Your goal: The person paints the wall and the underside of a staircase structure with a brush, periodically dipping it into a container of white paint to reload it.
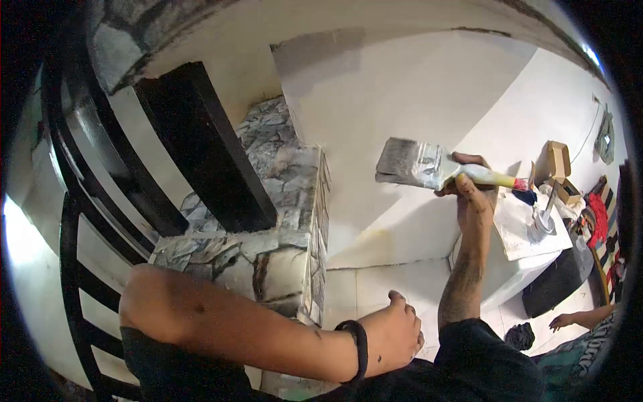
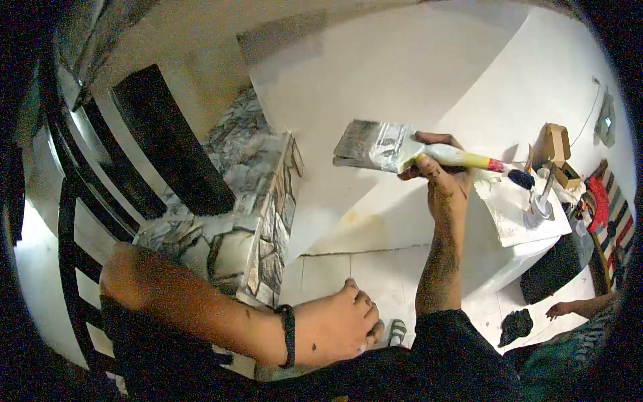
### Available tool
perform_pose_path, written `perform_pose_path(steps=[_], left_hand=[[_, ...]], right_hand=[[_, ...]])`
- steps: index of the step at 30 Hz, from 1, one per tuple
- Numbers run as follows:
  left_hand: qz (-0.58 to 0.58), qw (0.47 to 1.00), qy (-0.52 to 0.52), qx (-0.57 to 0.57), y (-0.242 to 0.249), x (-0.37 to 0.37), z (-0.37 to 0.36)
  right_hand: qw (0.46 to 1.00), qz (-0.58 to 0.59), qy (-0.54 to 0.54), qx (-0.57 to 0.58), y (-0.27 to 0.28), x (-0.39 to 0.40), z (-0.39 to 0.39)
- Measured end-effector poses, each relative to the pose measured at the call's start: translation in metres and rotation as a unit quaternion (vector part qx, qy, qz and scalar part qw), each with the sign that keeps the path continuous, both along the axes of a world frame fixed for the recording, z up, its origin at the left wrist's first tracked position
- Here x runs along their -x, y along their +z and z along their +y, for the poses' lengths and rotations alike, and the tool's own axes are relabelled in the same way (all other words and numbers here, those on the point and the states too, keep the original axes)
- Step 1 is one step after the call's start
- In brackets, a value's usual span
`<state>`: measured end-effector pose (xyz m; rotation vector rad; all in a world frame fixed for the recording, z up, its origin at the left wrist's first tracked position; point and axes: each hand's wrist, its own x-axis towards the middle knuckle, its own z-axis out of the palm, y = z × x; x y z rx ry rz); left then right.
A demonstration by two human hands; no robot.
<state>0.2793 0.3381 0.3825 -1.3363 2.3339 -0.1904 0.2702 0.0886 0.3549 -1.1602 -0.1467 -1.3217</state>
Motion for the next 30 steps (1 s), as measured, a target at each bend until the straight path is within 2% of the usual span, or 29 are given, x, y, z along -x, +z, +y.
perform_pose_path(steps=[1,4,5,8,10,14,16,18,20,24,26,30], left_hand=[[0.001,1.000,0.004,0.004,0.000,0.001,-0.001],[0.006,1.000,0.015,0.003,-0.001,0.000,-0.003],[0.010,1.000,0.023,-0.006,0.000,0.001,-0.005],[-0.006,1.000,0.002,0.001,0.000,0.000,-0.003],[-0.034,0.999,-0.019,0.000,0.005,-0.001,-0.003],[-0.007,1.000,-0.008,-0.004,0.005,0.003,-0.004],[-0.025,0.999,-0.020,-0.016,0.006,0.003,-0.004],[-0.021,1.000,-0.020,-0.008,0.001,0.002,-0.003],[-0.010,1.000,-0.014,-0.018,-0.003,0.000,-0.001],[-0.018,0.999,0.006,-0.041,-0.003,0.000,-0.002],[-0.020,1.000,-0.004,-0.004,-0.007,0.001,0.002],[0.002,1.000,-0.013,0.000,-0.007,0.001,0.001]], right_hand=[[1.000,0.013,-0.001,-0.026,-0.007,0.000,0.006],[0.997,0.073,0.024,-0.008,-0.021,0.003,0.006],[0.995,0.085,-0.032,0.031,-0.018,0.003,0.008],[0.984,0.139,-0.114,0.000,-0.002,0.005,0.016],[0.985,0.095,-0.141,-0.017,0.004,0.003,0.019],[0.989,0.040,-0.145,0.001,0.013,-0.001,0.032],[0.981,-0.044,-0.150,0.118,0.011,-0.024,0.033],[0.913,-0.014,-0.301,0.273,0.030,-0.036,0.053],[0.919,-0.017,-0.271,0.286,0.048,-0.047,0.078],[0.895,-0.088,-0.352,0.259,0.059,-0.097,0.089],[0.880,-0.149,-0.394,0.221,0.063,-0.122,0.085],[0.838,-0.212,-0.440,0.245,0.069,-0.153,0.069]])
